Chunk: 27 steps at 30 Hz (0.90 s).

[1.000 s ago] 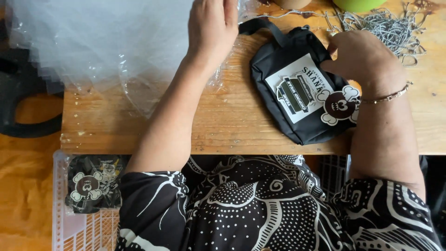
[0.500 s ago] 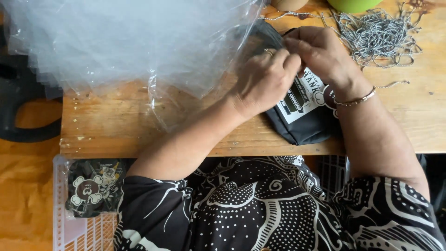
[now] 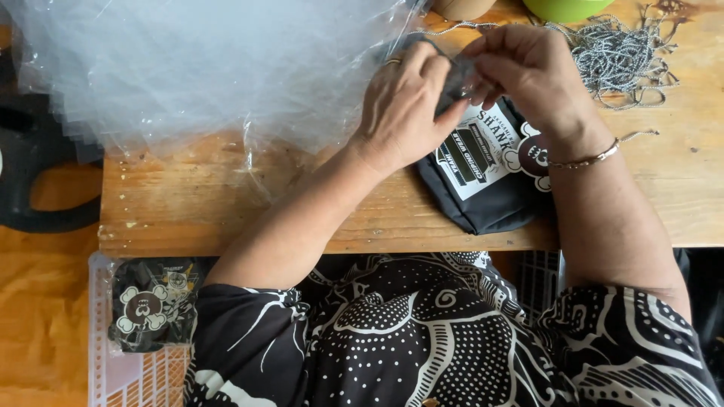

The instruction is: The person places a printed paper insert and a small tag into a black drawstring bag, then smooths the contents. They then place the bag into a clear plastic bag and smooth it out.

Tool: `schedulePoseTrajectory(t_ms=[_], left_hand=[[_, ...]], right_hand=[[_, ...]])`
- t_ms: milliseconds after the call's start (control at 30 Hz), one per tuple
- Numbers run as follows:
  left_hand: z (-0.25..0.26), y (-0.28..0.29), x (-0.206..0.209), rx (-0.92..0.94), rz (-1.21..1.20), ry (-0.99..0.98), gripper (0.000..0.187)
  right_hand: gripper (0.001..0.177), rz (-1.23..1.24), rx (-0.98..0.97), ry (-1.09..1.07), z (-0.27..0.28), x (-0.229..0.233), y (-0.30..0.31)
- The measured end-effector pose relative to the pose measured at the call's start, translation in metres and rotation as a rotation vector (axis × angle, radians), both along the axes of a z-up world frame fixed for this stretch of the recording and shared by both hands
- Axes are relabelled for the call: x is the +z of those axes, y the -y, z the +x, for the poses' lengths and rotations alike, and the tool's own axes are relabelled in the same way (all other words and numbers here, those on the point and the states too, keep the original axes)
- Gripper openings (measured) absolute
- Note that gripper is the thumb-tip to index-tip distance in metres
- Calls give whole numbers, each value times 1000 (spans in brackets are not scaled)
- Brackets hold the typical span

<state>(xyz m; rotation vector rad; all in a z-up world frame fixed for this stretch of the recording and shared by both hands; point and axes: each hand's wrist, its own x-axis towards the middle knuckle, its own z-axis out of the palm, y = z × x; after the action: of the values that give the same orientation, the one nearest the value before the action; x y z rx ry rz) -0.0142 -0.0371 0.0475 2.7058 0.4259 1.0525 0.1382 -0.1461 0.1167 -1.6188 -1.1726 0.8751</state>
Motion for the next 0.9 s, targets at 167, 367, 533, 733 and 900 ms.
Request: schedulePoseTrajectory(t_ms=[167,367,533,733,900], left_hand=[[0,-4,-2,49,-26,-128,33],[0,-15,1,64,-125,-140,39],[-6,-31,7,255,-108,-457,63],[-26,-47,54,243,-330,-866,88],[-30,-78,23,199,-136,-535,58]], right_hand=[[31,-59,33,-81,-5,4,3],[25,64,41,256,16,-20,4],[21,78,-26,410,33,-8,15],[6,113,-85,509,49,-11,21],[6,109,-179,611,58,-20,16]])
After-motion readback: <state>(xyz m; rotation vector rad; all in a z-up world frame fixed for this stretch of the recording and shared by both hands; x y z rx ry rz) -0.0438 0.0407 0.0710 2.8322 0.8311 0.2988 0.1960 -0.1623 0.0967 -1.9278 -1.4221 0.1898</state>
